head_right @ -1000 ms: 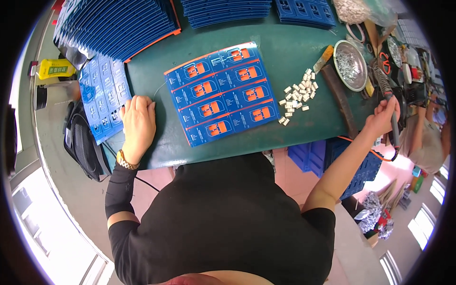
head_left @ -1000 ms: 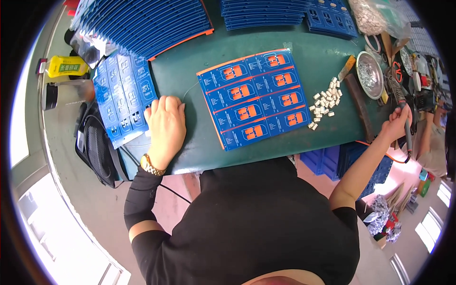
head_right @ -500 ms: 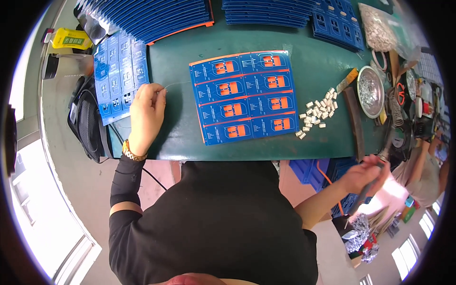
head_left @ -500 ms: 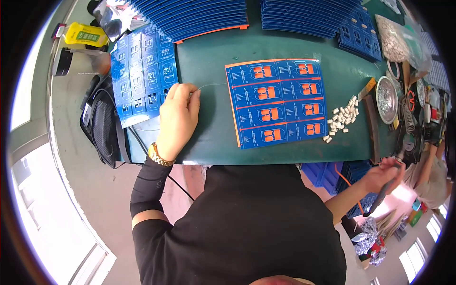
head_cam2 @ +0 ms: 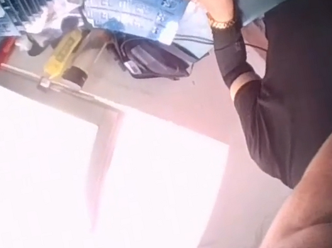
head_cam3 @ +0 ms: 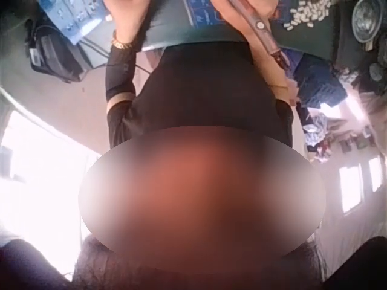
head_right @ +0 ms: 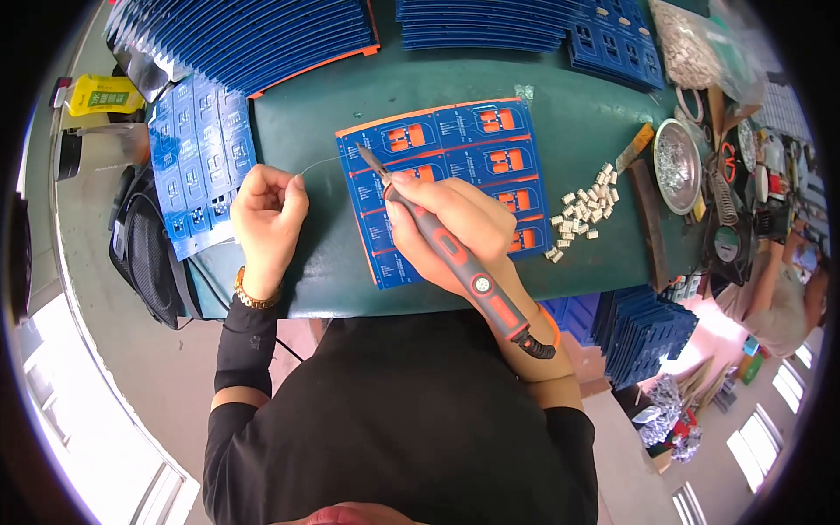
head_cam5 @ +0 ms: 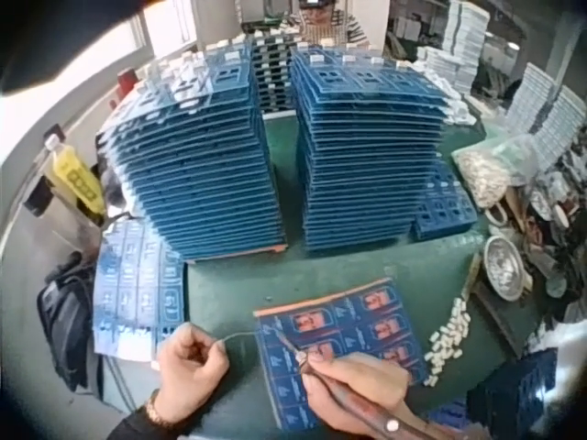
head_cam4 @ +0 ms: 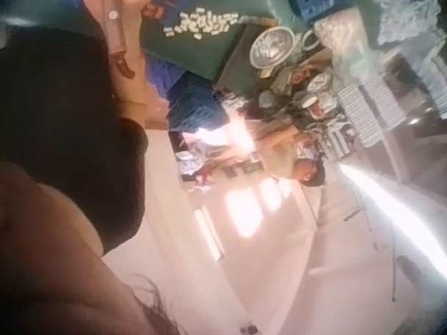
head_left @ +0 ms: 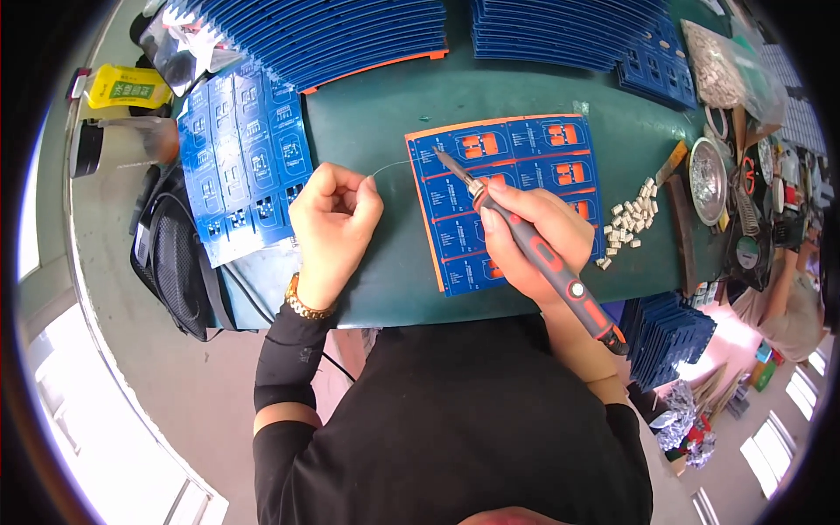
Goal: The person solders electronic components onto circuit boards using a soldering iron and solder wire.
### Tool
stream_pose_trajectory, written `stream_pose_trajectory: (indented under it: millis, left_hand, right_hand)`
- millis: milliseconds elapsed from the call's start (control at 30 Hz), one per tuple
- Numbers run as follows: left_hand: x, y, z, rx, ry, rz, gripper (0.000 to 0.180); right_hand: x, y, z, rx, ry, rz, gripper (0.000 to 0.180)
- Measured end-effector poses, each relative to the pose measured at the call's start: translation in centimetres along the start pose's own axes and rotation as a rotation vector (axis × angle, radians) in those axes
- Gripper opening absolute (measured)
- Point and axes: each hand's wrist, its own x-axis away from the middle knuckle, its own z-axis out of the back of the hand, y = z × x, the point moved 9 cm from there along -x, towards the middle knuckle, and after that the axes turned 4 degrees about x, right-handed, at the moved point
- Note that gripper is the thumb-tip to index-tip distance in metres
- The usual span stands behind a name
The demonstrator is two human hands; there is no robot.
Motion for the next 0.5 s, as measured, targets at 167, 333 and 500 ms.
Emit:
stream_pose_trajectory:
  millis: [167, 333, 500]
  left_hand:
    - [0.1, -0.8, 0.0, 0.032, 0.019, 0.025, 0.017]
    - [-0.1, -1.1, 0.2, 0.068, 0.034, 0.045, 0.018]
    - [-0.1, -0.8, 0.0, 0.022, 0.035, 0.013, 0.018]
  right_hand:
    - [-0.2, 0.3, -0.5, -0.023, 0.075, 0.027, 0.028]
    - [-0.1, 0.6, -1.0, 0.000, 0.054, 0.041, 0.030]
    - [0.1, 0.0, -1.3, 0.054, 0.038, 0.101, 0.032]
